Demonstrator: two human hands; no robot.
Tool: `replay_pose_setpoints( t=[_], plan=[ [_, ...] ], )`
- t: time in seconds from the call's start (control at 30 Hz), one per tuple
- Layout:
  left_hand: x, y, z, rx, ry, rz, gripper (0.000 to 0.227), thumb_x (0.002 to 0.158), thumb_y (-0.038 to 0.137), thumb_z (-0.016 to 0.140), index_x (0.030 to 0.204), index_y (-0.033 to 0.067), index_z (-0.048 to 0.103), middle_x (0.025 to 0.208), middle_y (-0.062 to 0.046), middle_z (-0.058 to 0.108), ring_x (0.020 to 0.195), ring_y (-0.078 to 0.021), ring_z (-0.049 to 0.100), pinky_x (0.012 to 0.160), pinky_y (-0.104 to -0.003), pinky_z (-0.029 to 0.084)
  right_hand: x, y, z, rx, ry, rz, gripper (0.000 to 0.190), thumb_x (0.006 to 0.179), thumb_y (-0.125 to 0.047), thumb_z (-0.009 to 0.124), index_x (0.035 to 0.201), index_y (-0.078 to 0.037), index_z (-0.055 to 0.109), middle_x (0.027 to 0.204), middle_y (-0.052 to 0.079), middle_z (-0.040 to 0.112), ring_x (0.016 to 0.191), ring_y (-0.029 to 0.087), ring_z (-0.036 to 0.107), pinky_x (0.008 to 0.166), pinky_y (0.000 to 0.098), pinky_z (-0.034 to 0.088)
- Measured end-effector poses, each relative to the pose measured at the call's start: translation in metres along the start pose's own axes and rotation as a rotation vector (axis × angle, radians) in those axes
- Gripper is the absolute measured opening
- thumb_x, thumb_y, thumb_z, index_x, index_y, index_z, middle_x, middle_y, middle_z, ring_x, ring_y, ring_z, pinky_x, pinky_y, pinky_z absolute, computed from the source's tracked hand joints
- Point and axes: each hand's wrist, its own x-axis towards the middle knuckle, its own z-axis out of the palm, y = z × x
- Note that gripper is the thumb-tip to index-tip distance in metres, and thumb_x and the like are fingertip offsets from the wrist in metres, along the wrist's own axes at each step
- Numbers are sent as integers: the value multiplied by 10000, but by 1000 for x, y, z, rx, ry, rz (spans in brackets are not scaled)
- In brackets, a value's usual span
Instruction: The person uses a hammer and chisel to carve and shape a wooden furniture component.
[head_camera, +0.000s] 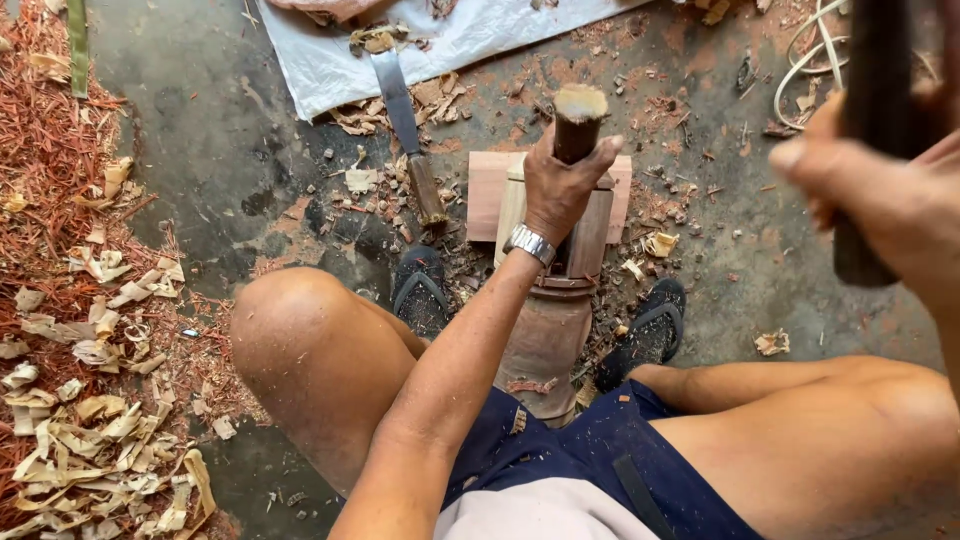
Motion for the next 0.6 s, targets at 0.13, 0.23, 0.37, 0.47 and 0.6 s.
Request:
replay_pose_setpoints(
  t=[0.13,0.23,0.37,0.47,0.6],
  plan=[
    [2,7,-2,29,120,44,425,870,456,778,974,65,652,789,-29,704,704,-142,713,621,-326,607,8,51,-2,204,20,68,167,1086,-58,646,996,9,522,720,92,585,579,166,586,588,304,529],
    [6,6,-4,324,177,319,221,885,335,756,991,149,700,820,-56,700,708,-175,699,584,-333,574,17,-28,10,108,72,27,264,999,-102,703,1213,-82,547,749,34,607,593,125,608,548,271,526],
    [8,-14,3,194,110,211,329,949,407,726,981,88,650,832,1,650,711,-119,685,580,-294,618,12,-68,11,2,62,-44,564,898,-162,713,1433,-167,531,763,-13,581,612,87,605,517,240,524],
    [4,-2,-5,132,110,131,355,925,406,756,888,78,627,771,-18,636,682,-138,678,575,-326,601,16,8,-1,32,54,146,351,1061,-218,717,906,52,555,697,62,573,565,137,580,569,295,513],
    [8,-1,2,590,226,567,67,922,245,694,934,186,723,824,-83,659,718,-186,676,547,-304,574,38,7,22,208,145,223,337,1130,-287,654,1064,33,571,764,26,516,638,130,529,592,275,496]
  ],
)
